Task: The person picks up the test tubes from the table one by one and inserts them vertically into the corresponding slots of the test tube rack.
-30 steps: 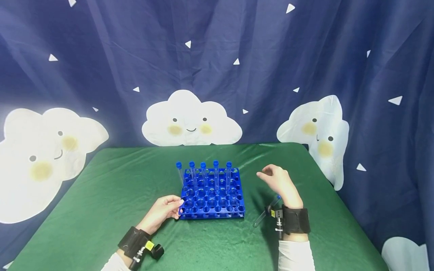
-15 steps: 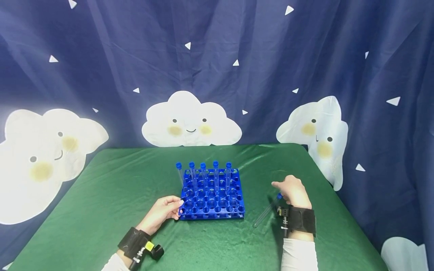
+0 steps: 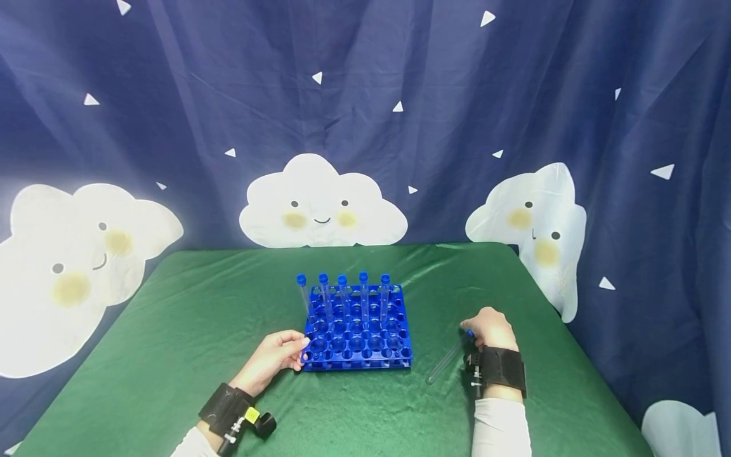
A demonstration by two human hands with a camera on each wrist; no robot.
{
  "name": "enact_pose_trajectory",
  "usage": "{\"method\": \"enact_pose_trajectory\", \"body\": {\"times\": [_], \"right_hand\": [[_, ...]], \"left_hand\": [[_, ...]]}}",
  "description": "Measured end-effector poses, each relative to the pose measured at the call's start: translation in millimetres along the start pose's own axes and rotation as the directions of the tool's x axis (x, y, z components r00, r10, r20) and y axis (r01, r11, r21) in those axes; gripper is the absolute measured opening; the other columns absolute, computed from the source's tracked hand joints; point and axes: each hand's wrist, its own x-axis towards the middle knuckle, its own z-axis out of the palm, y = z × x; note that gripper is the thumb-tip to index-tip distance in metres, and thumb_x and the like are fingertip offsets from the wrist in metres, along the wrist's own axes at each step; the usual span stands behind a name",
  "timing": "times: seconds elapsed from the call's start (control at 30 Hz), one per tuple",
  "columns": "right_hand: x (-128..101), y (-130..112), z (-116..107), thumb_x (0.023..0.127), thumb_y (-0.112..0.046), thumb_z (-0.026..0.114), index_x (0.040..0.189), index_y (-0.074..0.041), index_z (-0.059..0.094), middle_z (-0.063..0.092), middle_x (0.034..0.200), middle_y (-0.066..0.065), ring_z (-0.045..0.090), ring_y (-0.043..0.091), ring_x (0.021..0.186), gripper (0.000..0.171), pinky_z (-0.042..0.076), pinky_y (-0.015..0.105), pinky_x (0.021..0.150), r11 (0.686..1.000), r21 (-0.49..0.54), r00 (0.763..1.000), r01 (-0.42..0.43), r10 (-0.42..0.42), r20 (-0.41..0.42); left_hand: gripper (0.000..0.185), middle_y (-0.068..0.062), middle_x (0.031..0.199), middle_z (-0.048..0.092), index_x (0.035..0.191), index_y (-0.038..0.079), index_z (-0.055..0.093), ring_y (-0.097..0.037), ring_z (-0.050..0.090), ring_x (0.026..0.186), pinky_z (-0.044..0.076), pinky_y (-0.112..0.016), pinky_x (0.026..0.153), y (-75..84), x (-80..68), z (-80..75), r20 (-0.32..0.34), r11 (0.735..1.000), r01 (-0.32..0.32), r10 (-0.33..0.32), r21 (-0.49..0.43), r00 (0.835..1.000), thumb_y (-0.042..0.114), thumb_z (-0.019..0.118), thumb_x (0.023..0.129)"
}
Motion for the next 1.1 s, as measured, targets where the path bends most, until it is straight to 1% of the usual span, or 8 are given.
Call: {"method": "enact_pose_trajectory", "body": {"times": [0.13, 0.23, 0.33, 0.53, 0.67, 0.8, 0.9, 1.1], "right_hand": [[4.0, 4.4, 3.8, 0.086, -0.024, 0.063, 0.08, 0.008, 0.059, 0.064, 0.06, 0.012, 0.063, 0.018, 0.049, 0.033, 0.056, 0.032, 0.049, 1.0, -0.003, 1.0, 0.0, 0.0, -0.003], [6.1, 7.0, 6.0, 0.085, -0.024, 0.063, 0.082, 0.008, 0.058, 0.064, 0.06, 0.012, 0.063, 0.018, 0.049, 0.033, 0.056, 0.032, 0.049, 1.0, 0.006, 1.0, -0.006, 0.006, -0.002], [7.1, 8.4, 6.9, 0.085, -0.022, 0.063, 0.082, 0.009, 0.058, 0.064, 0.06, 0.011, 0.063, 0.018, 0.049, 0.031, 0.056, 0.032, 0.049, 0.999, 0.03, 1.0, -0.011, 0.011, 0.004], [4.4, 1.7, 1.3, 0.086, -0.015, 0.062, 0.074, 0.007, 0.059, 0.06, 0.054, 0.006, 0.062, 0.016, 0.05, 0.025, 0.056, 0.031, 0.049, 0.991, 0.137, 1.0, -0.01, 0.007, 0.027], [1.9, -4.6, -3.4, 0.09, -0.016, 0.06, 0.079, 0.007, 0.06, 0.058, 0.053, 0.001, 0.062, 0.013, 0.053, 0.025, 0.058, 0.031, 0.053, 0.983, 0.185, 1.0, 0.007, -0.01, 0.017], [0.4, -9.2, -8.2, 0.094, -0.019, 0.057, 0.087, 0.006, 0.059, 0.058, 0.057, -0.002, 0.062, 0.01, 0.057, 0.025, 0.06, 0.031, 0.058, 0.979, 0.197, 0.999, 0.051, -0.048, -0.022], [0.0, -11.8, -11.6, 0.096, -0.021, 0.055, 0.095, 0.007, 0.058, 0.06, 0.062, -0.001, 0.062, 0.009, 0.06, 0.028, 0.061, 0.031, 0.061, 0.974, 0.203, 0.994, 0.099, -0.088, -0.062], [-3.2, -20.6, -14.6, 0.098, -0.022, 0.056, 0.107, 0.009, 0.055, 0.063, 0.073, 0.005, 0.063, 0.006, 0.063, 0.032, 0.061, 0.029, 0.062, 0.958, 0.223, 0.975, 0.181, -0.145, -0.168]], "left_hand": [[0.03, 0.0, 0.072, 0.064, 0.101, -0.001, 0.062, -0.012, 0.06, 0.062, 0.057, -0.025, 0.058, -0.5, 0.3, -0.2, 0.0, 1.0, 0.001, -0.001, 0.004, 1.0, 0.026, 0.07, 0.089], [0.031, 0.0, 0.072, 0.064, 0.101, -0.002, 0.062, -0.012, 0.06, 0.062, 0.057, -0.025, 0.058, -0.4, 0.1, -0.1, 0.0, 1.0, 0.0, 0.0, 0.007, 1.0, 0.026, 0.069, 0.09], [0.032, -0.001, 0.072, 0.065, 0.102, -0.002, 0.061, -0.012, 0.06, 0.061, 0.057, -0.025, 0.059, -0.3, -0.5, 0.0, -0.002, 1.0, -0.003, 0.003, 0.012, 1.0, 0.026, 0.069, 0.09], [0.03, -0.001, 0.072, 0.064, 0.101, -0.002, 0.062, -0.012, 0.06, 0.061, 0.056, -0.025, 0.059, 0.8, -1.1, 0.8, -0.007, 1.0, -0.002, 0.002, 0.011, 1.0, 0.025, 0.069, 0.09], [0.029, -0.001, 0.072, 0.064, 0.101, -0.002, 0.061, -0.012, 0.06, 0.061, 0.057, -0.025, 0.059, 1.2, -1.0, 1.1, -0.009, 1.0, -0.003, 0.003, 0.014, 1.0, 0.024, 0.068, 0.091], [0.031, -0.001, 0.073, 0.065, 0.102, -0.003, 0.061, -0.012, 0.06, 0.061, 0.057, -0.025, 0.059, 0.3, -0.6, 0.8, -0.005, 1.0, -0.006, 0.006, 0.012, 1.0, 0.025, 0.068, 0.09], [0.032, -0.001, 0.073, 0.065, 0.102, -0.003, 0.061, -0.012, 0.06, 0.061, 0.057, -0.025, 0.059, -0.4, -0.2, 0.4, 0.0, 1.0, -0.007, 0.007, 0.008, 1.0, 0.026, 0.069, 0.09], [0.033, -0.001, 0.073, 0.065, 0.102, -0.003, 0.061, -0.012, 0.06, 0.061, 0.057, -0.025, 0.059, -0.4, 0.1, -0.1, -0.001, 1.0, -0.005, 0.005, 0.002, 1.0, 0.027, 0.07, 0.089]]}}
